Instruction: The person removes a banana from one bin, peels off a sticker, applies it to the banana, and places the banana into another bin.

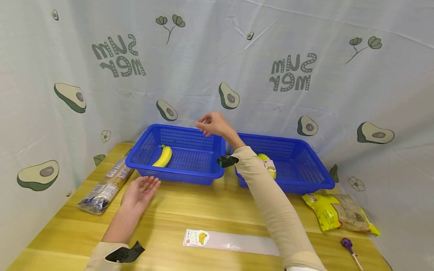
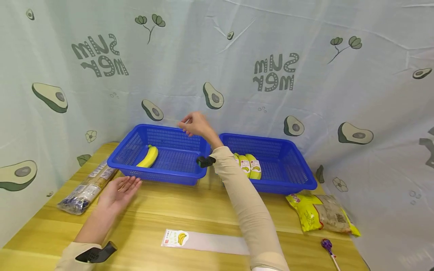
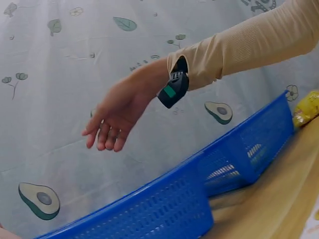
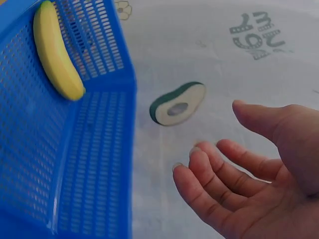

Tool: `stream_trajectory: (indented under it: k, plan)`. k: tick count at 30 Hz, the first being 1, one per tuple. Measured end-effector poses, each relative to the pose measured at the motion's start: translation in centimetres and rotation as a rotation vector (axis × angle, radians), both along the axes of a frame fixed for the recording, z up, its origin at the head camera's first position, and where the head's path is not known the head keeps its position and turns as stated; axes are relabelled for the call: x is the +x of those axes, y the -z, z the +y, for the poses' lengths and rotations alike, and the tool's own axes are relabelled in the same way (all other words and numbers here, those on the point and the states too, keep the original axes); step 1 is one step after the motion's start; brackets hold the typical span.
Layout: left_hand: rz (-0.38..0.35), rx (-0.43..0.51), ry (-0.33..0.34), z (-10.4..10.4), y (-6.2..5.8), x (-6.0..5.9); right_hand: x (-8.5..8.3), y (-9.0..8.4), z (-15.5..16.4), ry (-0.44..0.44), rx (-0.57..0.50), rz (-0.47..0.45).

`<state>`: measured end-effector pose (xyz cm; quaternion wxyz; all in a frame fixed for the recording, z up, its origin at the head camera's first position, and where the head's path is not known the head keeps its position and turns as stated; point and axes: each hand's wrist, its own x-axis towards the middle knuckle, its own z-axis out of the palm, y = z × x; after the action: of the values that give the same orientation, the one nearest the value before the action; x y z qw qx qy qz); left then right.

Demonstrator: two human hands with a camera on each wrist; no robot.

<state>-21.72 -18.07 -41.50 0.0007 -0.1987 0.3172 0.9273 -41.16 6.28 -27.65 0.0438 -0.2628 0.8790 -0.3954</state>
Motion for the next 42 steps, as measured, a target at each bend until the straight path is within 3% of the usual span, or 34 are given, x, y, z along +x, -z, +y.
stream_trajectory:
  k: [7, 13, 20, 26, 36, 42]
  plan:
    - [-0.028, 0.097, -0.113, -2.3, -1.1, -0.9, -0.8, 2.6, -4.6, -0.073, -0.048, -0.110]
    - [-0.060, 0.188, -0.136, -3.4, -2.1, -1.5, -1.3, 5.3, -7.1, -0.102, -0.040, -0.225]
    - [-0.049, 0.129, -0.126, -4.0, -1.9, -2.4, -2.2, 7.7, -9.0, -0.071, -0.032, -0.323]
    - [-0.030, 0.132, -0.127, -4.9, -1.3, -3.1, -2.7, 9.2, -10.7, -0.043, -0.019, -0.422]
    - [-0.112, 0.030, -0.181, -5.1, -2.0, -4.8, -3.0, 10.4, -13.0, 0.001, 0.028, -0.518]
    - [-0.140, -0.029, -0.210, -5.1, -1.9, -5.3, -3.7, 11.1, -14.0, -0.026, 0.098, -0.539]
